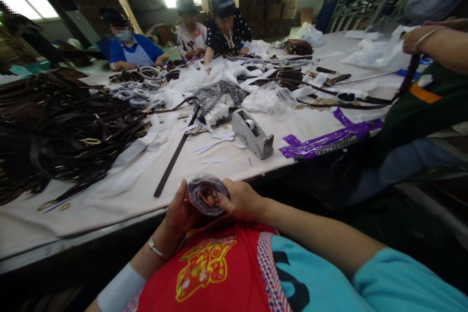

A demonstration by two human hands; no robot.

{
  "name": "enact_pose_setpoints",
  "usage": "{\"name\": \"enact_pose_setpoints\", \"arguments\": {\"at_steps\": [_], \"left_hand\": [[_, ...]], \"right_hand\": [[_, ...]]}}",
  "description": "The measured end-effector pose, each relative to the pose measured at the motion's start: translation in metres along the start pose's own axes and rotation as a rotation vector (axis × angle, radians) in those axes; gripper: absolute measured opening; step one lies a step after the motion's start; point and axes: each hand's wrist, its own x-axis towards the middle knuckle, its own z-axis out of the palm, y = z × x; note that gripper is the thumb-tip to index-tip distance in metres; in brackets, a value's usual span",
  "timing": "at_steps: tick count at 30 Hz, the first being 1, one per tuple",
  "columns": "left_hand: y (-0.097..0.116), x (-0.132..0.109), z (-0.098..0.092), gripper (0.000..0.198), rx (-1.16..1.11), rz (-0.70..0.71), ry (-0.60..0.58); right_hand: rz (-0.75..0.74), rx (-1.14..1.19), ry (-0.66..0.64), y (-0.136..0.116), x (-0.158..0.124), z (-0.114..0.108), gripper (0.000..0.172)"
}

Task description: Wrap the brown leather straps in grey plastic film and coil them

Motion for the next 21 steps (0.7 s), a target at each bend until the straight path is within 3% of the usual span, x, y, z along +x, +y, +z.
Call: {"name": "enact_pose_setpoints", "arguments": {"at_steps": [3, 6, 8, 10, 12, 16, 21], "left_hand": [[0.018, -0.006, -0.01, 0.059, 0.313, -0.194, -0.158], [0.033, -0.008, -0.007, 0.045, 0.743, -0.318, -0.281], [0.035, -0.007, 0.001, 0.035, 0.988, -0.29, -0.313], [0.028, -0.009, 0.007, 0.028, 1.11, -0.176, -0.297], [0.017, -0.014, 0.009, 0.027, 1.107, -0.123, -0.256], [-0.007, -0.031, -0.002, 0.034, 0.938, -0.213, -0.2], [-0.018, -0.044, -0.015, 0.037, 0.696, -0.18, -0.162]], "right_hand": [[-0.125, -0.438, -0.221, 0.005, -0.004, -0.016, 0.028], [-0.284, -0.619, -0.425, 0.0, -0.003, -0.02, 0.03], [-0.333, -0.633, -0.522, -0.004, -0.002, -0.019, 0.027], [-0.353, -0.619, -0.575, -0.006, -0.001, -0.018, 0.024], [-0.361, -0.573, -0.59, -0.002, -0.001, -0.018, 0.026], [-0.386, -0.344, -0.582, 0.013, -0.009, -0.02, 0.037], [-0.366, -0.293, -0.53, 0.024, -0.021, -0.011, 0.04]]}}
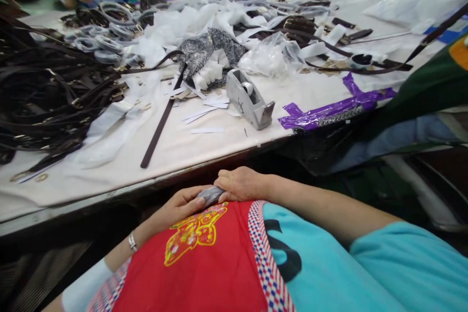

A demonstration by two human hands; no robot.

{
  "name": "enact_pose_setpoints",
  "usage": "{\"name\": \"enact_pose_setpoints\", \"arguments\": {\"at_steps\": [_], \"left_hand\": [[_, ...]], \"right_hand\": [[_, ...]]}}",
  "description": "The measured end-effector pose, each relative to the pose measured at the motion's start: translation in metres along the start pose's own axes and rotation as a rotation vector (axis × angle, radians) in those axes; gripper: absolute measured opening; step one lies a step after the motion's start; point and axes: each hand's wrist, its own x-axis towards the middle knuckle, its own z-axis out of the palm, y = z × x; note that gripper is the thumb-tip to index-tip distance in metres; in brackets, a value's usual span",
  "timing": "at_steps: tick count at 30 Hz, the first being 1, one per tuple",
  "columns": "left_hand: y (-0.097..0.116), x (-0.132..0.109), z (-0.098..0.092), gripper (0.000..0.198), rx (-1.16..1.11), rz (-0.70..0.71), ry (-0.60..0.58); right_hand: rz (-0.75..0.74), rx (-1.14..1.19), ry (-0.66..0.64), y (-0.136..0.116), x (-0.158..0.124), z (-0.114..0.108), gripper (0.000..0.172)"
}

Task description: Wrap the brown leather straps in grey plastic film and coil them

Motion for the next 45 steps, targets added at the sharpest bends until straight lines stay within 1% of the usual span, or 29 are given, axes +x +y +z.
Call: {"name": "enact_pose_setpoints", "arguments": {"at_steps": [2, 4, 7, 10, 13, 16, 19, 21, 23, 26, 28, 30, 32, 34, 36, 40, 42, 45], "left_hand": [[0.0, -0.002, -0.002, 0.036, -0.024, -0.009, -0.008], [0.004, -0.003, -0.004, 0.035, -0.002, -0.035, -0.019], [0.014, -0.001, -0.008, 0.035, 0.095, -0.092, -0.041], [0.025, 0.005, -0.007, 0.033, 0.18, -0.103, -0.069], [0.028, 0.009, -0.003, 0.03, 0.186, -0.116, -0.056], [0.021, 0.005, -0.002, 0.033, 0.118, -0.151, 0.039], [0.01, -0.009, -0.008, 0.034, -0.08, -0.138, 0.198], [0.006, -0.019, -0.014, 0.032, -0.211, -0.098, 0.31], [0.005, -0.027, -0.018, 0.03, -0.302, -0.054, 0.392], [0.006, -0.035, -0.021, 0.031, -0.352, -0.015, 0.453], [0.007, -0.038, -0.021, 0.032, -0.305, -0.018, 0.463], [0.005, -0.041, -0.022, 0.034, -0.19, -0.028, 0.452], [0.0, -0.043, -0.024, 0.037, -0.068, -0.028, 0.431], [-0.007, -0.044, -0.025, 0.04, 0.012, -0.019, 0.419], [-0.013, -0.044, -0.026, 0.044, 0.059, -0.015, 0.415], [-0.014, -0.047, -0.029, 0.047, 0.076, 0.005, 0.43], [-0.01, -0.049, -0.03, 0.045, 0.007, 0.027, 0.443], [-0.005, -0.05, -0.031, 0.042, -0.16, 0.057, 0.468]], "right_hand": [[0.01, 0.036, 0.005, -0.002, 0.0, 0.004, 0.04], [0.022, 0.044, 0.002, -0.003, 0.002, 0.006, 0.038], [0.052, -0.063, -0.026, -0.006, 0.005, 0.006, 0.037], [0.022, -0.195, -0.044, -0.009, 0.009, 0.003, 0.033], [-0.007, -0.201, -0.003, -0.005, 0.013, 0.002, 0.03], [0.045, -0.077, 0.143, 0.008, 0.009, 0.001, 0.03], [0.172, 0.031, 0.31, 0.026, -0.005, -0.005, 0.038], [0.247, 0.05, 0.415, 0.036, -0.015, -0.014, 0.034], [0.296, 0.05, 0.528, 0.043, -0.019, -0.024, 0.028], [0.324, 0.037, 0.656, 0.05, -0.01, -0.037, 0.02], [0.348, -0.007, 0.688, 0.055, 0.005, -0.043, 0.021], [0.411, -0.097, 0.633, 0.061, 0.025, -0.048, 0.024], [0.492, -0.226, 0.475, 0.067, 0.046, -0.051, 0.027], [0.532, -0.333, 0.312, 0.071, 0.068, -0.054, 0.029], [0.521, -0.39, 0.227, 0.072, 0.089, -0.054, 0.028], [0.478, -0.4, 0.182, 0.074, 0.119, -0.05, 0.025], [0.476, -0.378, 0.18, 0.077, 0.125, -0.05, 0.026], [0.486, -0.31, 0.212, 0.088, 0.124, -0.052, 0.027]]}}
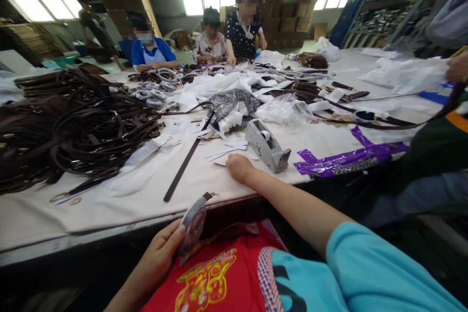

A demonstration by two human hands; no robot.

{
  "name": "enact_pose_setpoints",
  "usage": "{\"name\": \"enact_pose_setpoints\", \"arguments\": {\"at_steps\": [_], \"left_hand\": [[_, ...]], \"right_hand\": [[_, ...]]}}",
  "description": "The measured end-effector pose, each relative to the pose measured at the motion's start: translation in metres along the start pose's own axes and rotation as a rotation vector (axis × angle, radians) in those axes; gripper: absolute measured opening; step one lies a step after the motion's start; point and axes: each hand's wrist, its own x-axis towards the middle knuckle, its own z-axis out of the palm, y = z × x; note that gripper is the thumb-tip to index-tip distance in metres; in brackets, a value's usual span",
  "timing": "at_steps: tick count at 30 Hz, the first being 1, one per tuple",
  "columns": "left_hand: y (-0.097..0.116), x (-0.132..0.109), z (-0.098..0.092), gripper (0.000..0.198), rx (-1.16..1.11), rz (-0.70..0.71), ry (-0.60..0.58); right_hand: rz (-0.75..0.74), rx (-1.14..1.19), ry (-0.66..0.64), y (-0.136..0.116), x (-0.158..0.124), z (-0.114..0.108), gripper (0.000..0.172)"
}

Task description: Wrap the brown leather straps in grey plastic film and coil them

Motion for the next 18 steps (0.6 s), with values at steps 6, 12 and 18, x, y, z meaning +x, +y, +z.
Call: {"name": "enact_pose_setpoints", "arguments": {"at_steps": [6, 12, 18], "left_hand": [[-0.002, 0.008, 0.003, 0.042, -0.207, -0.001, 0.084], [0.008, 0.025, 0.003, 0.036, -0.383, 0.042, 0.224], [0.021, 0.047, 0.009, 0.031, -0.453, 0.124, 0.275]], "right_hand": [[0.041, 0.199, 0.101, 0.015, -0.001, 0.004, 0.019], [0.08, 0.496, 0.276, -0.023, -0.045, -0.009, 0.02], [0.276, 1.275, -0.042, -0.072, -0.101, -0.018, 0.018]]}}
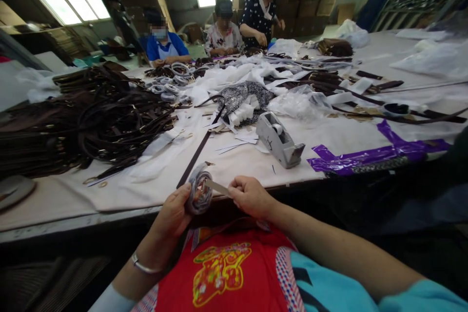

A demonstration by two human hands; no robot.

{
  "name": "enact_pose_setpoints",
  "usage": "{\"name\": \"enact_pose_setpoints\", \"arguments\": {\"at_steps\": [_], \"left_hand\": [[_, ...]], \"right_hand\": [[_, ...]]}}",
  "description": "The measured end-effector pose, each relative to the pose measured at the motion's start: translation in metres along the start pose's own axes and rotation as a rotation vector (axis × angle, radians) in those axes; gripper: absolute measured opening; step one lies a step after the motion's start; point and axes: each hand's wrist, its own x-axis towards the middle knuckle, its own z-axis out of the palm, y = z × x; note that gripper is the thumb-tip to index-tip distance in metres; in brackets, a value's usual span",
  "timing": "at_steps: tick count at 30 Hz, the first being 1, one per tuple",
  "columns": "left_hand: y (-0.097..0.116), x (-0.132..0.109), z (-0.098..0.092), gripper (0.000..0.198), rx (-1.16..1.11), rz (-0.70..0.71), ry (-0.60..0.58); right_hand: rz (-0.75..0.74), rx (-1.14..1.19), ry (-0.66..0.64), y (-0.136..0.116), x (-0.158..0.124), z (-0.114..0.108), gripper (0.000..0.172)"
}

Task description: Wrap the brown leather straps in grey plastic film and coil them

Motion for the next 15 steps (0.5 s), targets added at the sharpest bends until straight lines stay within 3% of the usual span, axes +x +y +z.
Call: {"name": "enact_pose_setpoints", "arguments": {"at_steps": [4, 7, 9, 12, 15], "left_hand": [[-0.006, 0.007, 0.017, 0.033, 0.006, 0.01, -0.048], [-0.012, 0.005, 0.032, 0.061, 0.018, -0.007, -0.022], [-0.014, 0.001, 0.041, 0.068, 0.032, -0.02, -0.016], [-0.018, -0.005, 0.05, 0.05, 0.036, -0.058, -0.107], [-0.022, -0.001, 0.046, 0.039, 0.035, -0.09, -0.113]], "right_hand": [[0.176, 0.161, 0.063, 0.004, -0.005, 0.015, 0.016], [0.185, 0.21, 0.115, 0.005, 0.001, 0.017, 0.019], [0.137, 0.272, 0.122, 0.005, 0.006, 0.019, 0.022], [0.056, 0.352, 0.103, 0.011, 0.013, 0.024, 0.03], [0.034, 0.348, 0.082, 0.024, 0.021, 0.027, 0.037]]}}
